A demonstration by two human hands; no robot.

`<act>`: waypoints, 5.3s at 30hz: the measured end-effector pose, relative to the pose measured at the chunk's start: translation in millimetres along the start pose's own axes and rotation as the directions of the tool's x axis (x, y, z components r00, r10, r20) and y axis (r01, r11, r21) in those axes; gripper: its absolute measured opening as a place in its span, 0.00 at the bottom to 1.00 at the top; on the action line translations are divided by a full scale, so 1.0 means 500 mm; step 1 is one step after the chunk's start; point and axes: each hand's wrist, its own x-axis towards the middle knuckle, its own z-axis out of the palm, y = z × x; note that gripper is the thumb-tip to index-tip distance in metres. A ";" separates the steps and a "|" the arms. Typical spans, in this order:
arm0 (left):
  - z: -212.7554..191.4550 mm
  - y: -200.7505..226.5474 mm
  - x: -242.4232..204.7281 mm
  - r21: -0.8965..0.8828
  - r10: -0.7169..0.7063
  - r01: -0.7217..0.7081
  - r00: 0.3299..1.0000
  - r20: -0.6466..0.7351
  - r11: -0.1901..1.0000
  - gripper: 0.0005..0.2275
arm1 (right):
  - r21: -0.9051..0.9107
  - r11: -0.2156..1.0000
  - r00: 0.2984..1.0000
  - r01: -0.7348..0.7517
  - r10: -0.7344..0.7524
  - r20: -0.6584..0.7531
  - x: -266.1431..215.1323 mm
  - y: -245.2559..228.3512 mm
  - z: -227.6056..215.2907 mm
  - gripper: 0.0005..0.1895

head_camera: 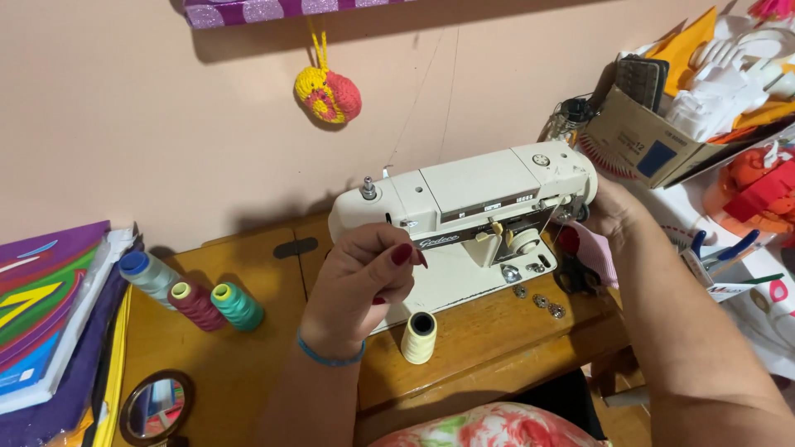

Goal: The person is threading a sewing machine and setting up thread spools on the machine's table.

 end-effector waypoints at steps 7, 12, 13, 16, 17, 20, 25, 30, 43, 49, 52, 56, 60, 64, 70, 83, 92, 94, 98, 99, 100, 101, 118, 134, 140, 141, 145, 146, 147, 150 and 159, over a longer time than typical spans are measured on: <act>0.014 -0.002 0.001 -0.012 0.022 -0.022 0.999 0.030 1.000 0.07 | -0.001 1.000 0.999 -0.008 0.008 0.038 -0.006 -0.001 -0.013 0.29; 0.017 -0.002 -0.001 -0.010 0.031 -0.030 0.999 0.026 0.999 0.07 | -0.011 1.000 0.996 -0.023 0.024 0.083 0.003 0.000 -0.038 0.27; 0.016 -0.005 0.000 -0.003 0.033 -0.033 0.999 0.033 0.999 0.07 | -0.008 1.000 0.995 -0.025 0.025 0.091 0.004 0.001 -0.047 0.27; 0.021 -0.004 0.001 -0.007 0.024 -0.024 0.999 0.023 1.000 0.08 | -0.004 0.999 0.993 -0.037 0.037 0.110 0.006 0.010 -0.074 0.27; 0.023 0.002 0.000 -0.008 0.024 -0.024 1.000 0.019 1.000 0.08 | -0.006 0.999 0.993 -0.040 0.041 0.111 0.006 0.013 -0.081 0.27; 0.027 0.012 -0.003 0.004 -0.053 0.053 0.998 0.024 0.999 0.08 | -0.018 0.998 0.989 -0.054 0.055 0.136 0.032 0.033 -0.113 0.27; 0.027 0.012 -0.004 0.012 -0.022 0.021 0.999 0.049 1.000 0.08 | 0.028 0.999 0.994 -0.026 0.023 0.106 0.048 0.040 -0.104 0.31; 0.035 0.023 -0.011 0.006 -0.034 0.034 0.998 0.043 0.999 0.09 | -0.015 0.996 0.993 -0.091 0.091 0.073 0.048 0.039 -0.094 0.28; 0.035 0.027 0.003 0.021 -0.057 0.058 0.998 -0.030 0.998 0.08 | -0.612 0.212 0.563 0.761 -0.685 0.463 -0.298 0.339 -0.007 0.09; 0.029 0.022 0.005 -0.019 -0.046 0.045 0.999 -0.004 0.999 0.07 | -0.645 0.042 0.466 0.763 -0.727 0.504 -0.330 0.377 0.065 0.12; 0.026 0.013 0.006 -0.052 -0.002 0.002 1.000 0.011 0.999 0.07 | -0.661 0.022 0.483 0.750 -0.701 0.524 -0.327 0.379 0.059 0.12; 0.027 0.008 0.002 -0.050 0.013 -0.014 1.000 -0.012 0.999 0.08 | -0.676 0.007 0.502 0.737 -0.676 0.540 -0.325 0.411 0.046 0.09; 0.036 0.023 0.007 0.023 0.047 -0.049 0.997 0.066 0.999 0.08 | -0.677 0.039 0.514 0.735 -0.683 0.518 -0.321 0.410 0.048 0.07; 0.030 0.030 0.001 0.015 0.044 -0.047 0.985 0.167 0.999 0.10 | -0.726 0.153 0.645 0.670 -0.604 0.468 -0.320 0.406 0.054 0.14; 0.021 0.020 -0.007 0.007 -0.001 0.000 0.996 0.092 1.000 0.12 | -0.527 0.445 0.689 0.724 -0.502 0.523 -0.201 0.339 0.206 0.08; 0.005 -0.002 0.000 0.002 -0.008 0.007 0.981 0.195 1.000 0.08 | -0.538 0.747 0.895 0.392 -0.174 0.410 -0.067 0.386 0.311 0.04; 0.009 -0.003 0.001 0.046 0.000 -0.008 0.986 0.164 0.999 0.07 | -0.452 0.835 0.898 0.314 -0.107 0.426 -0.026 0.395 0.307 0.02; -0.001 -0.017 0.006 -0.029 0.006 0.000 0.978 0.210 1.000 0.08 | -0.435 0.855 0.900 0.283 -0.080 0.429 -0.014 0.418 0.298 0.01; 0.013 -0.011 0.006 0.032 0.018 -0.024 0.985 0.171 0.999 0.06 | -0.391 0.889 0.901 0.238 -0.052 0.432 0.053 0.545 0.203 0.00; 0.012 -0.013 0.009 0.104 0.013 -0.027 0.991 0.135 0.994 0.07 | -0.381 0.895 0.898 0.231 -0.047 0.437 0.058 0.546 0.198 0.00; 0.013 -0.017 0.007 0.169 0.006 -0.022 0.996 0.093 0.985 0.08 | -0.373 0.902 0.897 0.216 -0.033 0.440 0.054 0.553 0.189 0.01; 0.018 -0.013 0.001 0.166 0.006 -0.020 0.996 0.089 0.986 0.08 | -0.366 0.909 0.896 0.200 -0.019 0.443 0.049 0.558 0.185 0.01; 0.031 -0.004 0.001 0.127 0.006 -0.019 0.995 0.104 0.992 0.07 | -0.180 0.984 0.862 -0.006 0.096 0.497 -0.043 0.358 0.291 0.06; 0.020 0.002 0.007 -0.084 -0.027 0.053 0.960 0.280 0.995 0.05 | 0.174 0.982 0.992 -0.070 0.049 0.120 -0.137 0.330 0.275 0.22; 0.032 0.001 0.012 -0.040 0.070 -0.066 0.992 0.106 0.997 0.08 | -0.626 0.607 0.823 0.489 -0.560 0.100 -0.277 0.410 0.146 0.09; 0.031 0.012 0.009 -0.028 0.023 -0.020 0.995 0.098 0.999 0.08 | -0.622 0.470 0.738 0.626 -0.615 0.278 -0.302 0.394 0.139 0.07; 0.022 0.032 0.005 -0.005 -0.014 0.014 0.998 0.069 1.000 0.07 | -0.598 0.323 0.628 0.733 -0.660 0.413 -0.314 0.388 0.128 0.07; 0.022 0.033 0.005 -0.006 -0.014 0.015 0.997 0.082 1.000 0.07 | -0.604 0.319 0.626 0.731 -0.666 0.406 -0.315 0.388 0.131 0.07; 0.023 0.034 0.005 0.011 -0.018 0.018 0.997 0.081 1.000 0.07 | -0.617 0.309 0.630 0.724 -0.661 0.408 -0.315 0.387 0.135 0.07; 0.019 0.030 0.008 0.037 -0.012 0.009 0.996 0.090 0.999 0.07 | -0.643 0.276 0.629 0.715 -0.655 0.418 -0.302 0.397 0.133 0.08; 0.023 0.020 0.013 0.069 -0.068 0.067 0.998 0.007 0.995 0.08 | -0.640 0.284 0.631 0.714 -0.656 0.414 -0.307 0.390 0.139 0.07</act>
